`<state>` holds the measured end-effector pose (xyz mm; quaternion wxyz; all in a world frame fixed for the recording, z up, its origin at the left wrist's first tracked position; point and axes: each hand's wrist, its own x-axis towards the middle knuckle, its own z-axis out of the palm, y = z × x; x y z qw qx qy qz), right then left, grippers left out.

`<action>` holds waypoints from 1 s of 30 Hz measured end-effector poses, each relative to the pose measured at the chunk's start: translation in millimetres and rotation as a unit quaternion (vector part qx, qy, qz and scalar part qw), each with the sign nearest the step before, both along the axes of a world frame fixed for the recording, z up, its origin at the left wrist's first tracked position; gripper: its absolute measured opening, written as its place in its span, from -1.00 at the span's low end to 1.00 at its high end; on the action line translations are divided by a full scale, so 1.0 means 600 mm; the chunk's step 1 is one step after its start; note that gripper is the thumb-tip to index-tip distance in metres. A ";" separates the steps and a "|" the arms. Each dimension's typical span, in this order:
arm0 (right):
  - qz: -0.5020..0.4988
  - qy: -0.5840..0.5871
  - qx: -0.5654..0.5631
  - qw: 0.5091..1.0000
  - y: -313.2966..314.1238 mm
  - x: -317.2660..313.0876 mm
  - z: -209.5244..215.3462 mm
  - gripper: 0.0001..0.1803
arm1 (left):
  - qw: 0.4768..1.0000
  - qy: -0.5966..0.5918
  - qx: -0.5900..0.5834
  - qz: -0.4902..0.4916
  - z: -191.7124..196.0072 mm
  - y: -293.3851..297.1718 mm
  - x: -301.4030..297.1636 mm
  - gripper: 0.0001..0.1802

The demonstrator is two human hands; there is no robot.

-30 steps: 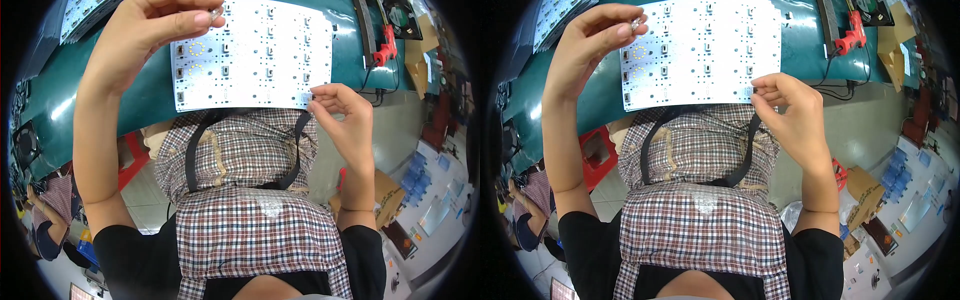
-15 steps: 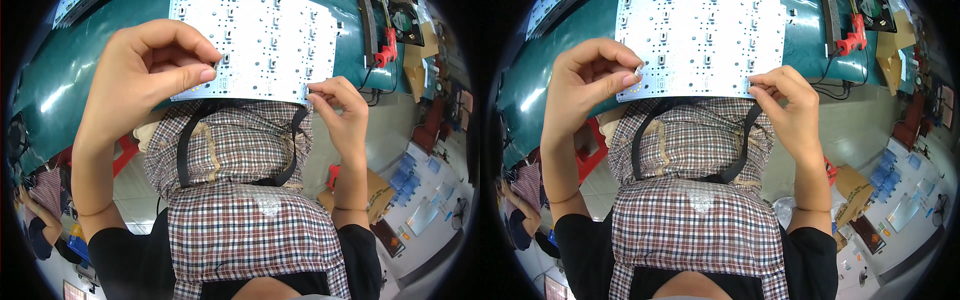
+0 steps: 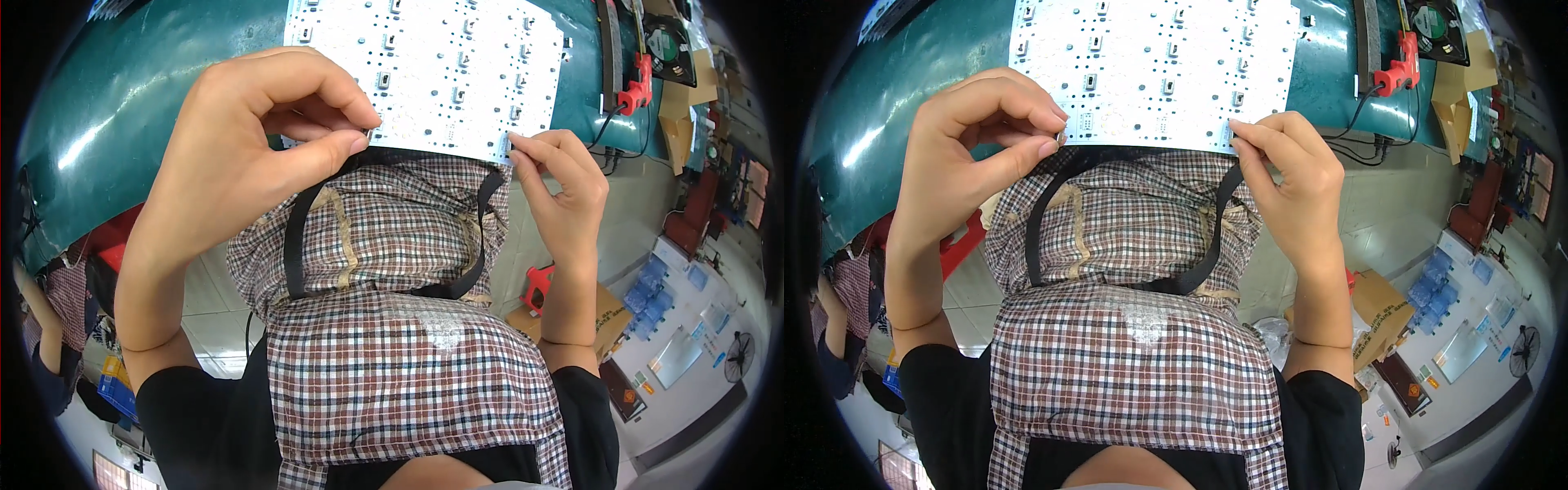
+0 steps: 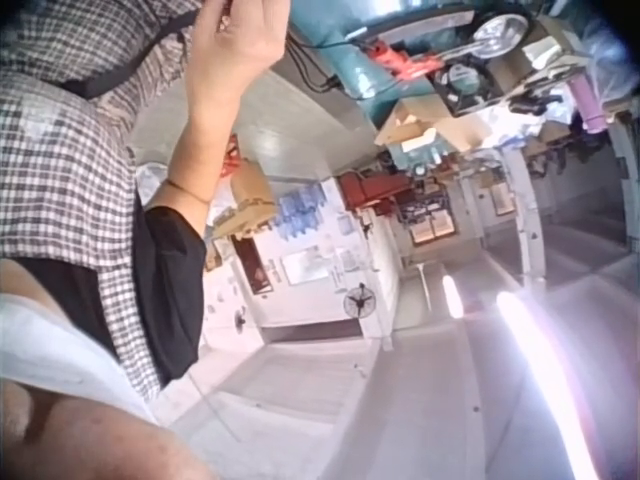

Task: Manually placing small electronic components onto LED circuit board panels at an assembly station.

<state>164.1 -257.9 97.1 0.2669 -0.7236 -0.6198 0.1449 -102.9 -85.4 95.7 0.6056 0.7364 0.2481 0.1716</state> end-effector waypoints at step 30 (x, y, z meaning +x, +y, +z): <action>0.054 -0.151 0.044 0.986 0.144 0.100 0.038 -0.87 | 0.896 0.041 0.442 0.025 -0.022 -0.031 0.034 -0.75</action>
